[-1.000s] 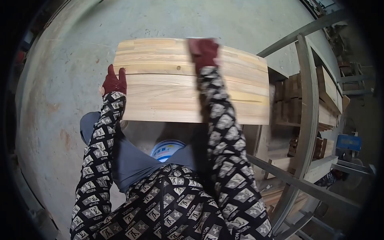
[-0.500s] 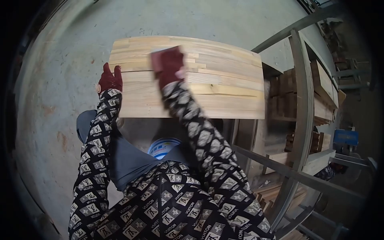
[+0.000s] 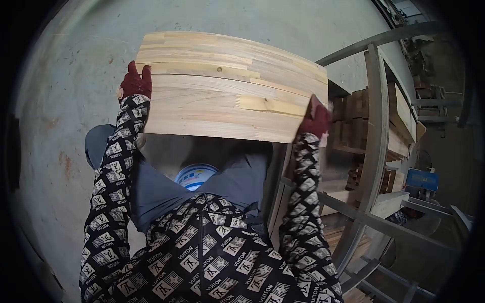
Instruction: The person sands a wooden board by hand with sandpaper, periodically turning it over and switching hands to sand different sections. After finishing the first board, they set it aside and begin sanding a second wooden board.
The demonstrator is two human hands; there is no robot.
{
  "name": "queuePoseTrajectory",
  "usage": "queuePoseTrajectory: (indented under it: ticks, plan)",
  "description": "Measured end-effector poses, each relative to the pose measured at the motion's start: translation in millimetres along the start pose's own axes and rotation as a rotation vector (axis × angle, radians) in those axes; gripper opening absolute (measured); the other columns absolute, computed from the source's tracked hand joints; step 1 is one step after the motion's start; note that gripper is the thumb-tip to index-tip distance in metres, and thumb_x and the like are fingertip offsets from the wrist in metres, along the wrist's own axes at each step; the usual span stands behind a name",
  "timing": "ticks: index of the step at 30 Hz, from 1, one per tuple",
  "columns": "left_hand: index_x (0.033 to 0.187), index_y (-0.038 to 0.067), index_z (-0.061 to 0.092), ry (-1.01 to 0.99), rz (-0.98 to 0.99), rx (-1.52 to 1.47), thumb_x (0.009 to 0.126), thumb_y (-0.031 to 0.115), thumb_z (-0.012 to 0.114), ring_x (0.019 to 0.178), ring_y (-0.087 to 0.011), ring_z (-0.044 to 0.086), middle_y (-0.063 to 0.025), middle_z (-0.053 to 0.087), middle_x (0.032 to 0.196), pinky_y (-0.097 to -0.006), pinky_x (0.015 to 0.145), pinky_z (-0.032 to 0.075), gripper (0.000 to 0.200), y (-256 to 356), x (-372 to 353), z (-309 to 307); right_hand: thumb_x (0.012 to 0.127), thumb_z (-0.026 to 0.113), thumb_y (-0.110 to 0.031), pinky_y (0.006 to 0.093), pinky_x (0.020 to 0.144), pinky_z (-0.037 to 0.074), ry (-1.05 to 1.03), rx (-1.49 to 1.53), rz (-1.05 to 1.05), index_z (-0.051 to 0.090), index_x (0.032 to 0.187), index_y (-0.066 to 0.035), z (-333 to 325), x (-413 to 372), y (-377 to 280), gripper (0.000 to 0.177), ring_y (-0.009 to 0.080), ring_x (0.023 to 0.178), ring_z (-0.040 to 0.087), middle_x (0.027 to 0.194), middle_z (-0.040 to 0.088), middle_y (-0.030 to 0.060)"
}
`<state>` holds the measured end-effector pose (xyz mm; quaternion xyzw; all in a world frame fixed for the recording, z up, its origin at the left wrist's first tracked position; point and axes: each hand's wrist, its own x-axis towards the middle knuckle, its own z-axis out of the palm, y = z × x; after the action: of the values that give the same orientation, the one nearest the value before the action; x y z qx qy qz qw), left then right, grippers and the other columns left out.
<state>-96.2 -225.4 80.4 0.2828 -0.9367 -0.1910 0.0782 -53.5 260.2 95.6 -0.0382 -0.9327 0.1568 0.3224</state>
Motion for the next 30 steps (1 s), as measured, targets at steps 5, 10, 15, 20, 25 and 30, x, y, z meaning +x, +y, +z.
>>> queuePoseTrajectory:
  ticks: [5,10,15,20,25,30]
  plan:
    - [0.135,0.011,0.044,0.009,0.007,0.01,0.095,0.053,0.052,0.099,-0.0414,0.069,-0.0232,0.068,0.108,-0.0532,0.085,0.055,0.058,-3,2,3,0.077,0.056,0.002,0.0467,0.11,0.037,-0.074,0.132,-0.273,0.058,0.13,0.003,85,-60,-113,0.053,0.0423,0.122,0.052,0.128,0.06,0.0237]
    - [0.138,0.012,0.043,0.0,0.024,0.006,0.095,0.055,0.05,0.1,-0.0417,0.068,-0.0231,0.068,0.11,-0.0533,0.086,0.055,0.061,-9,1,7,0.072,0.06,-0.004,0.0504,0.12,0.022,-0.674,0.389,-0.507,0.054,0.132,-0.001,37,-90,-248,0.061,0.0385,0.137,0.04,0.138,0.051,0.023]
    - [0.139,0.015,0.044,0.012,0.01,0.004,0.095,0.057,0.05,0.102,-0.0418,0.068,-0.0232,0.068,0.11,-0.0536,0.087,0.053,0.061,-10,4,11,0.084,0.057,-0.003,0.0483,0.118,0.029,-0.506,0.242,-0.357,0.053,0.137,0.0,15,-92,-137,0.053,0.0409,0.137,0.043,0.138,0.053,0.0248]
    - [0.137,0.015,0.044,0.015,-0.006,0.007,0.094,0.057,0.05,0.102,-0.041,0.068,-0.0226,0.068,0.111,-0.0547,0.087,0.053,0.06,-8,4,10,0.093,0.056,0.0,0.0409,0.089,0.051,-0.076,-0.03,-0.13,0.068,0.12,-0.006,-47,-42,5,0.03,0.034,0.104,0.065,0.11,0.068,0.0179]
    - [0.138,0.015,0.044,0.019,-0.003,-0.01,0.095,0.055,0.05,0.102,-0.0415,0.068,-0.0224,0.069,0.11,-0.0551,0.087,0.053,0.059,-6,5,8,0.088,0.06,-0.004,0.0456,0.097,0.044,-0.046,-0.026,-0.05,0.066,0.121,-0.003,2,-62,-34,0.033,0.0388,0.11,0.06,0.115,0.065,0.0212]
    - [0.138,0.013,0.047,0.071,0.048,-0.026,0.095,0.055,0.049,0.104,-0.0439,0.066,-0.0252,0.068,0.113,-0.0557,0.088,0.051,0.06,-10,2,10,0.073,0.064,-0.005,0.049,0.119,0.026,-0.576,0.211,-0.302,0.055,0.13,-0.001,50,-112,-189,0.057,0.0428,0.134,0.043,0.133,0.055,0.0224]
